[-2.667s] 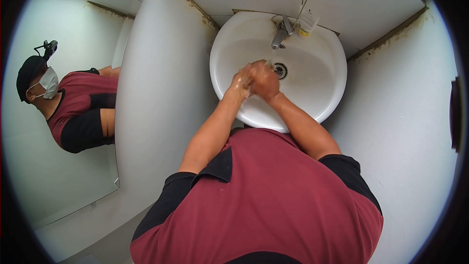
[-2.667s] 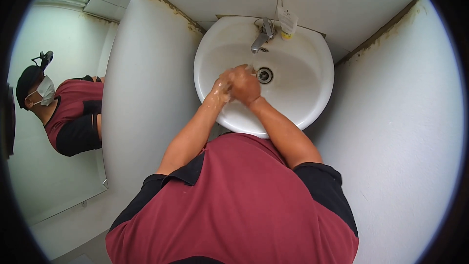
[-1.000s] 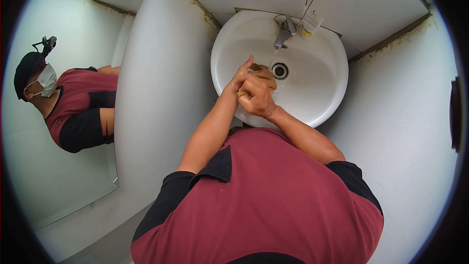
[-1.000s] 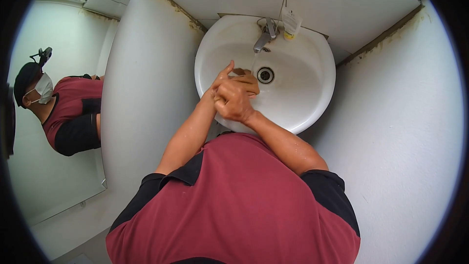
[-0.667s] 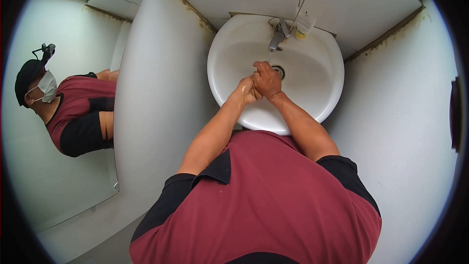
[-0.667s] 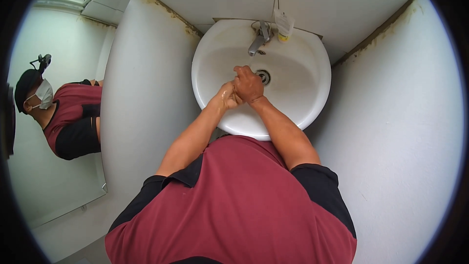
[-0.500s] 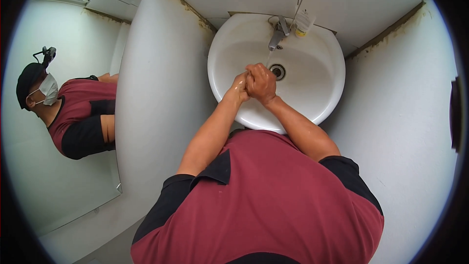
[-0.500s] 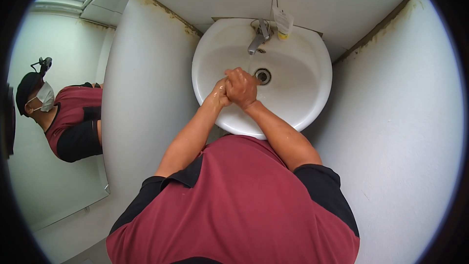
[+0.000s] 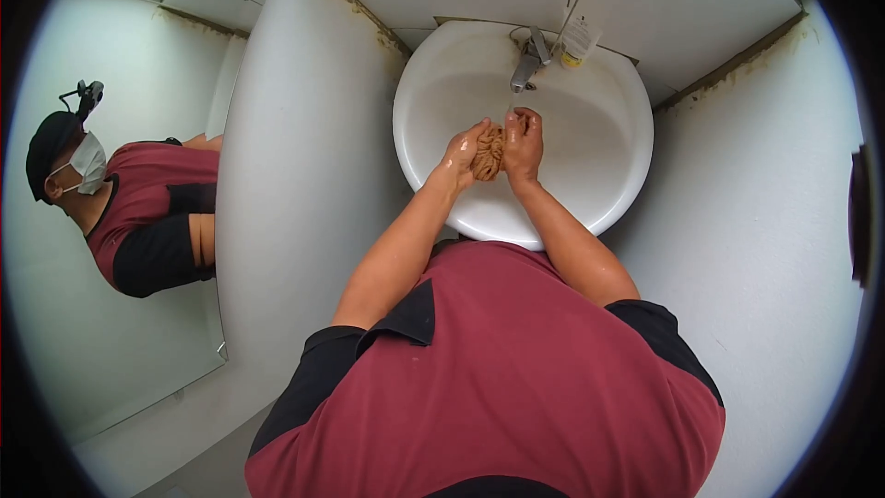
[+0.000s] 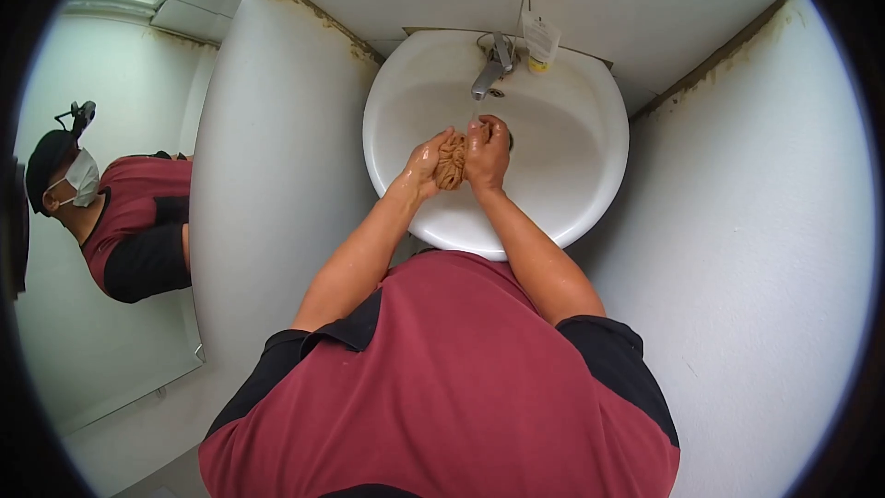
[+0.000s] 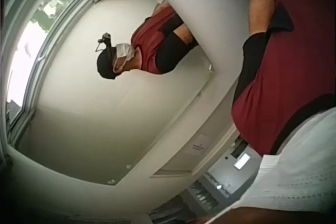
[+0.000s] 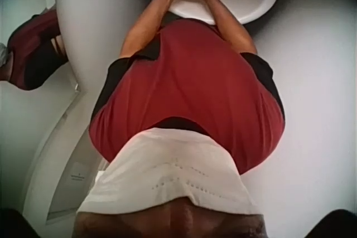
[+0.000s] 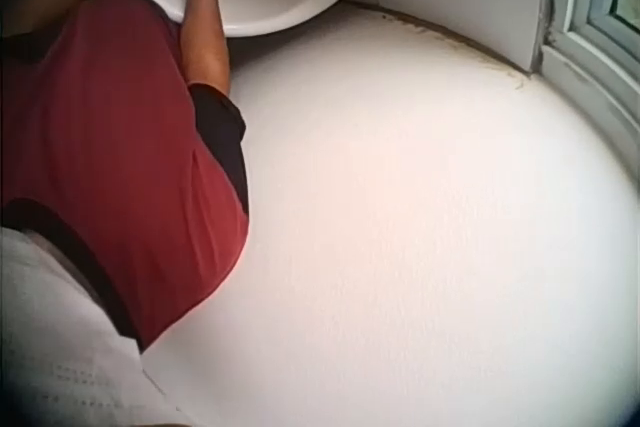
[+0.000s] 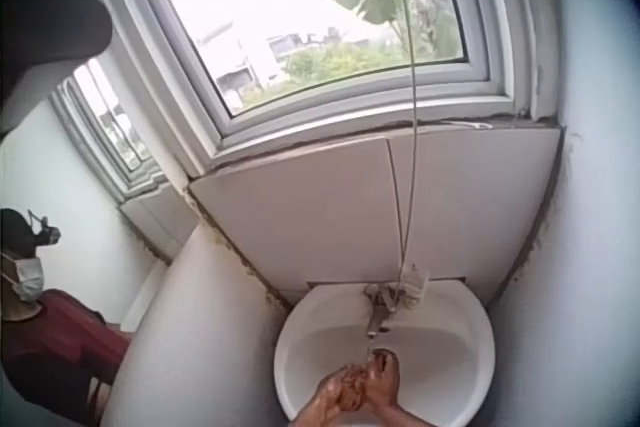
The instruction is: Washing and wringing out a cloth in a sink.
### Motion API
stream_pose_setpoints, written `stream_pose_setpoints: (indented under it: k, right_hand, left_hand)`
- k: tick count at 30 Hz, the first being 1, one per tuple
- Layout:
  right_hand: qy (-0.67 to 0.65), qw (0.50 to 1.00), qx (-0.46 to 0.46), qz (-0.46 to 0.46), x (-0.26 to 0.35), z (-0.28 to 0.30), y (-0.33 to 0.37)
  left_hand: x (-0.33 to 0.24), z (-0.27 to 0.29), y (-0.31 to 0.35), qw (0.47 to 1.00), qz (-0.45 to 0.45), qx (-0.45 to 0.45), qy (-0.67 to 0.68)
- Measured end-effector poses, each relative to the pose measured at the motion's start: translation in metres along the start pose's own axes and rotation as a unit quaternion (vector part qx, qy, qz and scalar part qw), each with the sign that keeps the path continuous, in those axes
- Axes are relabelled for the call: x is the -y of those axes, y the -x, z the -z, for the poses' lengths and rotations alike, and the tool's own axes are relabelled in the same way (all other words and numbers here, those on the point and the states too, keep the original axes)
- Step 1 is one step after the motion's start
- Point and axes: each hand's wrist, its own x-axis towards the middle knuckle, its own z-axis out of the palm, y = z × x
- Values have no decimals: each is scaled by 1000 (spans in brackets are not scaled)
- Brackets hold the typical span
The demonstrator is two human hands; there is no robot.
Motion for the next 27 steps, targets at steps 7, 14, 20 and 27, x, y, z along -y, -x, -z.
stream_pose_setpoints:
  k: [7, 14, 20, 27]
  right_hand:
    - [-455, 774, 92, -430, 54, 3, 8]
    - [-289, 918, 46, -268, 17, -5, 16]
    - [-215, 952, 74, -207, 12, -4, -1]
    - [-267, 841, 259, -393, 54, 13, -22]
  left_hand:
    - [-5, -15, 10, 975, -110, -102, -163]
    - [1, -20, 9, 901, -161, -276, -293]
    - [1, -25, 35, 984, -26, -45, -169]
    - [0, 1, 31, 961, 80, 37, -261]
